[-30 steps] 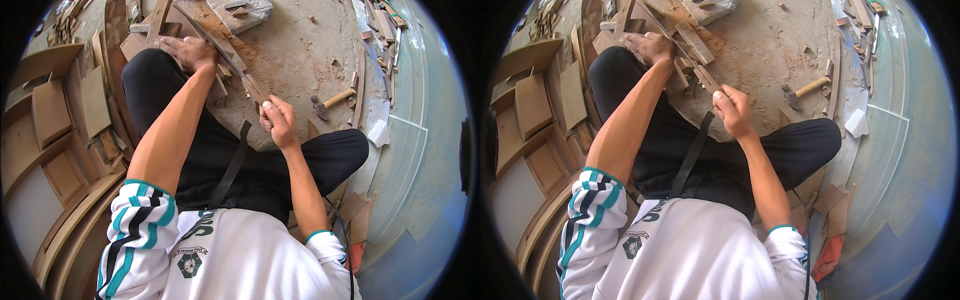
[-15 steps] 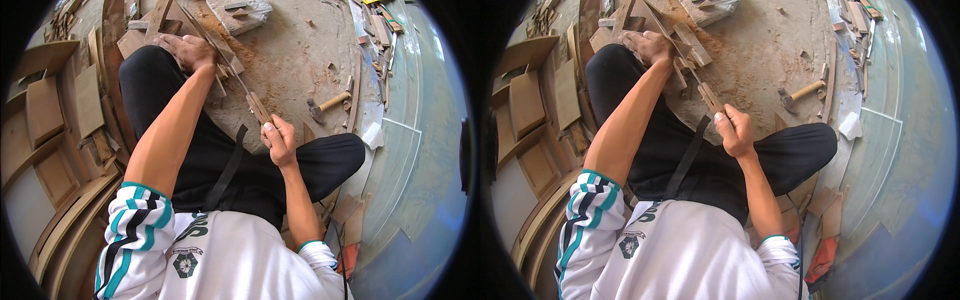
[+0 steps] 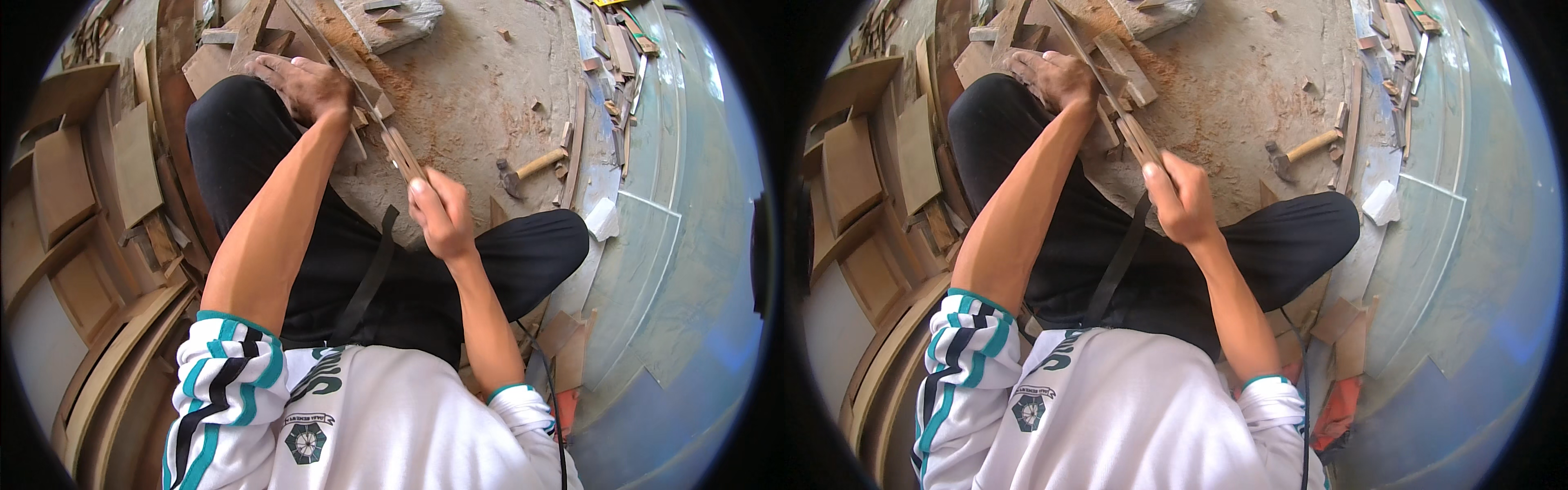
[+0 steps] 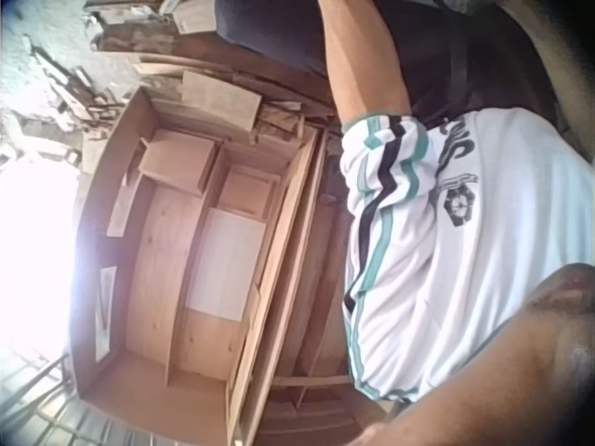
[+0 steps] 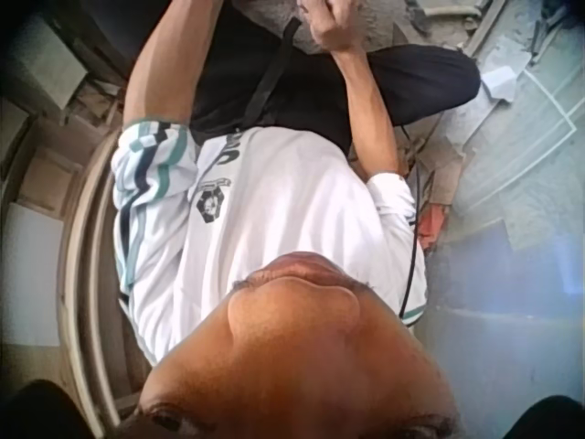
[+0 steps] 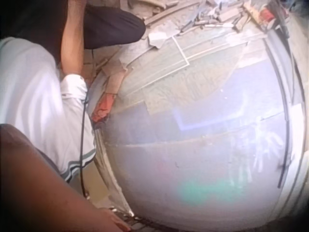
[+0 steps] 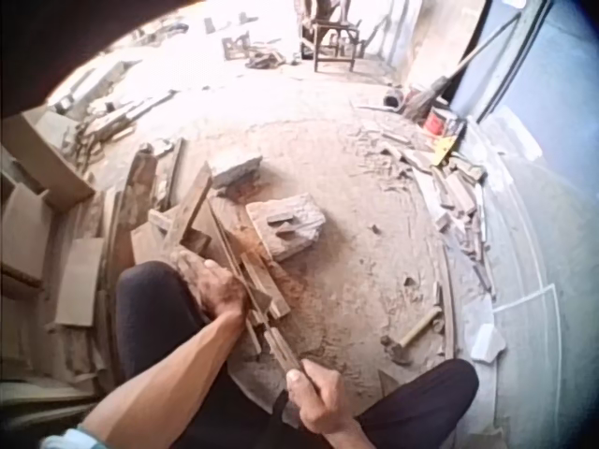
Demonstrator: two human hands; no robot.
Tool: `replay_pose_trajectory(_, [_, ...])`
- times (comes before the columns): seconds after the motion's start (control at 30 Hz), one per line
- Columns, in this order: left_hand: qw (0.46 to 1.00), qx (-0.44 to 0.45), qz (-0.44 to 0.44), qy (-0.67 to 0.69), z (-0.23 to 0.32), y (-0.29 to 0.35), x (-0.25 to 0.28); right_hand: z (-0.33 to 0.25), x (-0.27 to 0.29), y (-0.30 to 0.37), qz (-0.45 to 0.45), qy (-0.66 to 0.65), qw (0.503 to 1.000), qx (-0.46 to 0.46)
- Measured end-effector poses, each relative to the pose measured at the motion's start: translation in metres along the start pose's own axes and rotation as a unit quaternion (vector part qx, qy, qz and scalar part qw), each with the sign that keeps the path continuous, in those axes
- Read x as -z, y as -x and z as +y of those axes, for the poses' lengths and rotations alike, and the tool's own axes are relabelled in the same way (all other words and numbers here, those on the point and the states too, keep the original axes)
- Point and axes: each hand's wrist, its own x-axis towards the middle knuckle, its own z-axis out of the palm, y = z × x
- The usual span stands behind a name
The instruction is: The person sits on the floor and uses a hand saw to cut a small piece of wood that is resting on a concrete block. They hold the wood steady with one hand and saw with the other, eventually separating the piece into two parts.
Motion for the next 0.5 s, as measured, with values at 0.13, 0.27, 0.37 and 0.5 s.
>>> replay_pose_trajectory(0.13, [1.0, 0.011, -0.017, -0.002, 0.009, 0.004, 0.01, -0.009, 0.017, 0.066, 0.013, -0.05, 0.996, -0.068])
replay_pose_trajectory(0.27, [0.997, 0.002, -0.002, 0.078, 0.011, 0.004, 0.013, -0.008, 0.007, 0.015, -0.004, -0.08, 0.995, -0.055])
replay_pose_trajectory(0.37, [0.999, 0.001, -0.008, 0.032, 0.009, 0.003, 0.008, -0.012, 0.002, -0.016, -0.008, -0.08, 0.996, -0.044])
replay_pose_trajectory(0.5, [1.0, 0.013, -0.005, 0.021, 0.006, 0.004, 0.011, -0.02, 0.008, 0.049, 0.019, -0.076, 0.994, -0.081])
